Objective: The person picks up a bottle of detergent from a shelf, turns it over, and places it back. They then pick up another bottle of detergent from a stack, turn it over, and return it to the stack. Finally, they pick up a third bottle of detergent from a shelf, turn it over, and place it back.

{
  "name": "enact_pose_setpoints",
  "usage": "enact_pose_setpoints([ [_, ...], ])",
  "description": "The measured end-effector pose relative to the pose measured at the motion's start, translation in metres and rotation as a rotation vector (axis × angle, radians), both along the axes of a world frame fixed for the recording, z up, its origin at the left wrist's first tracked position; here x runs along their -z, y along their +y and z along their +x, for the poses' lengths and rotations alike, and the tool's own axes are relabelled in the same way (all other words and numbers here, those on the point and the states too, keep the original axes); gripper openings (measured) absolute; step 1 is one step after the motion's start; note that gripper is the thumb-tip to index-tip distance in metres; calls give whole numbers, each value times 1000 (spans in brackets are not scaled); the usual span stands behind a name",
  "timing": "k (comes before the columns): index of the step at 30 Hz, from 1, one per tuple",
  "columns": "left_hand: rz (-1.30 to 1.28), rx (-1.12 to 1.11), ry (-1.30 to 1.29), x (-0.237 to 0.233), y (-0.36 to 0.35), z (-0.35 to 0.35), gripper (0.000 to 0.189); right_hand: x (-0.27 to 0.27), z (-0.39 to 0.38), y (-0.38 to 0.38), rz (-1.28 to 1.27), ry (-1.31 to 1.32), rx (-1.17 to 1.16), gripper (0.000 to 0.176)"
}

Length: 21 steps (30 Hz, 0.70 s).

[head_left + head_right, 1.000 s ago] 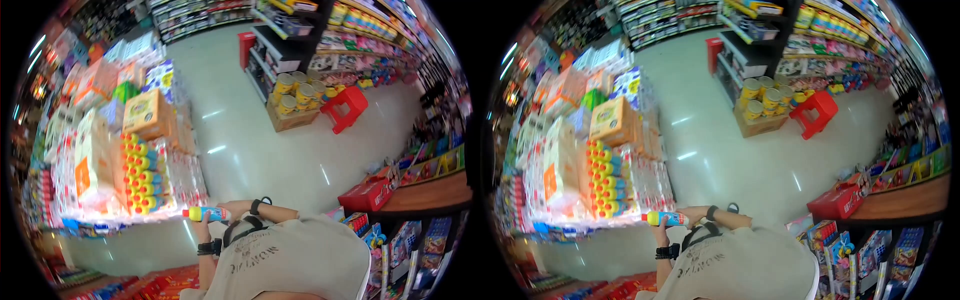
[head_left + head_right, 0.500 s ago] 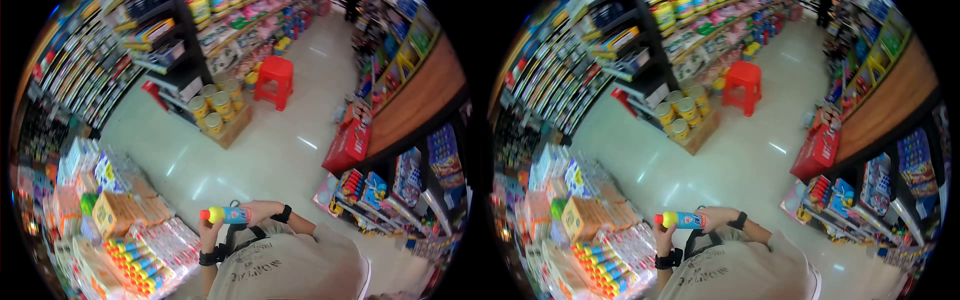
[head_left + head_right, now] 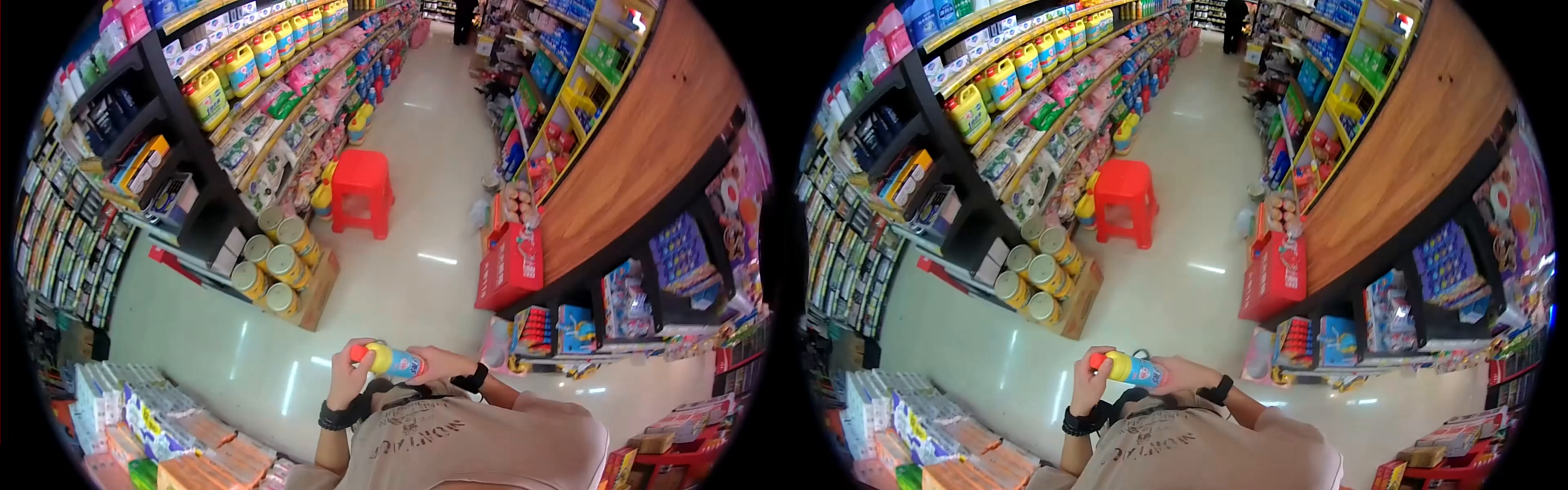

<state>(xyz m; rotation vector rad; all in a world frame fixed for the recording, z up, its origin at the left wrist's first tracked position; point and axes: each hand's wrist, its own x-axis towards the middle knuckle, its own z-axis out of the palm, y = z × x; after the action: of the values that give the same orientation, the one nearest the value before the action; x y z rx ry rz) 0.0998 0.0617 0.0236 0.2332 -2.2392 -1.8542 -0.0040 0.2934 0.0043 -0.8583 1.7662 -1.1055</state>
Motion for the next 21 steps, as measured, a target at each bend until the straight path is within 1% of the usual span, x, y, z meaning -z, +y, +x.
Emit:
enact_pose_setpoints([
  [3, -2, 95, 21, -14, -23, -55, 23, 2, -39, -18, -20, -21, 64, 53],
  [4, 104, 134, -15, -21, -27, -72, 23, 5, -50, -22, -32, -37, 91, 53],
  [7, 140, 206, 59, -18, -36, -123, 24, 4, -91, -25, -29, -24, 131, 57],
  [11, 225, 353, -91, -31, -33, -176, 28, 19, -123, -22, -52, 55, 256, 64],
  [12, 186, 404, -39, -32, -31, -189, 29, 23, -128, -21, -41, 27, 316, 67],
  [14, 141, 484, -61, -32, -28, -219, 30, 28, -144, -19, -54, 26, 361, 67],
  [15, 104, 543, -93, -31, -28, -248, 31, 37, -159, -21, -74, 7, 405, 67],
  [16, 114, 577, -74, -31, -27, -267, 32, 42, -171, -21, -88, 7, 420, 67],
  [19, 63, 645, -133, -34, -24, -324, 33, 53, -218, -27, -168, 35, 440, 71],
  [21, 20, 657, -94, -30, -18, -361, 31, 49, -257, -25, -199, -9, 461, 63],
])
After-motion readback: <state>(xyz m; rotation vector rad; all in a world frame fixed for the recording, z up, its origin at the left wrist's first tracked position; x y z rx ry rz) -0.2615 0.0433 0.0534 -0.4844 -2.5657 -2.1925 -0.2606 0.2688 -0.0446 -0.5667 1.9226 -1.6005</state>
